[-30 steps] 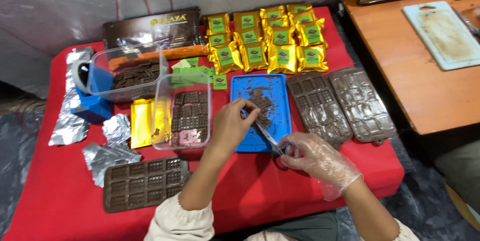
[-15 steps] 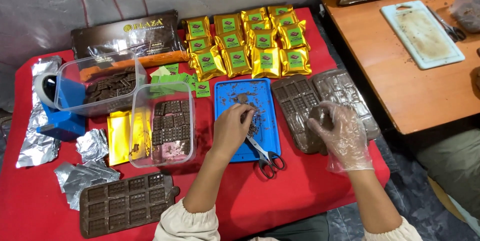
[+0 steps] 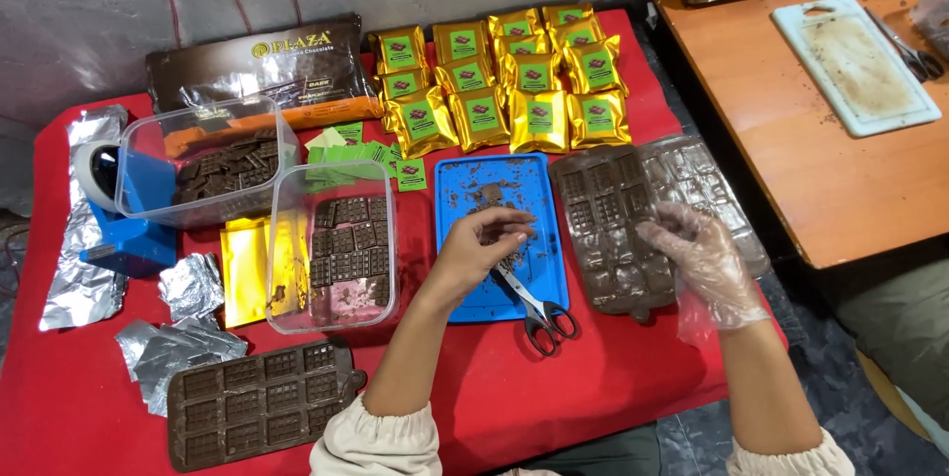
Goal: The person uses scissors to cut chocolate bars into smaller pieces on a blue cutting board. They repeatedly trim edges and break off chunks, placing the pieces into a clear plastic container. The workspace includes chocolate molds, wrapped chocolate bars, and foil sheets on a red table.
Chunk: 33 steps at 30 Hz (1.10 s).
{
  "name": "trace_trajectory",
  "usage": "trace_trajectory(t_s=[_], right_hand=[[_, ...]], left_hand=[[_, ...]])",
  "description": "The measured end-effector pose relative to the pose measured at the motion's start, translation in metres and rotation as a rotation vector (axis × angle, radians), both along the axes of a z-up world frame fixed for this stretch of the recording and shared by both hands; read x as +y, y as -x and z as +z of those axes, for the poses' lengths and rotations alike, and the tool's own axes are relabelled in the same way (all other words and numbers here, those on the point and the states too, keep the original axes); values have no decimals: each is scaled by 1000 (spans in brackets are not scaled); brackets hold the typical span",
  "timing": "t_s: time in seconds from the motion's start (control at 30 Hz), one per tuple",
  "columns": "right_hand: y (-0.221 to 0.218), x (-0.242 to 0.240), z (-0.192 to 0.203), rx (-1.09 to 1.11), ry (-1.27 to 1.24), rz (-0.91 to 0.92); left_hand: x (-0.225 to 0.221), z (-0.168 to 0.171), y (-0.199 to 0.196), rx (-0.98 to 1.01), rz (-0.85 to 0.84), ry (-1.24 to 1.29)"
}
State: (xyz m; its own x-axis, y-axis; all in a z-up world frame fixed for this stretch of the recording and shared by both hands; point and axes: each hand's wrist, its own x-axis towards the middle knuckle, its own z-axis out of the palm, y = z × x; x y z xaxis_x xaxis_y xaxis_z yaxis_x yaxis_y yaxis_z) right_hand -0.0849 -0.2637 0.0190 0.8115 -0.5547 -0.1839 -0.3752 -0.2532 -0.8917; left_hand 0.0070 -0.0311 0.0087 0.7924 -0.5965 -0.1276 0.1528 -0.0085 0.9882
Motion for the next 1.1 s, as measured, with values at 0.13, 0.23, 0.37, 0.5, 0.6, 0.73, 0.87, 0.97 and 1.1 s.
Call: trace_trajectory(t_s=[0.13,0.23,0.37,0.5,0.6,0.73,0.87,0.97,1.1], right_hand=[[-5,-34,-43,-133,-114,107],[-9,-34,-43,-258,-236,50],[-22,6,10,-391,-427,70],[-38,39,28,-475,-696,82],[-53,58,18,-509,-805,63],[-50,83,21,-419,-882,-19],[-58,70,-21,-467,-867,39],[-58,67,-27,-488,-812,88],[-58,63,-35,-490,-819,86]], left_hand=[[0,0,-1,29,22,-2],[0,-5,-1,27,64,2],[-5,-7,3,42,76,53],[-12,-20,1,68,105,173],[-12,-16,-2,70,183,234],[-9,-19,0,143,271,142],[-6,-14,-2,198,251,163],[-2,-17,-4,196,236,187],[-1,-24,-6,170,206,185]])
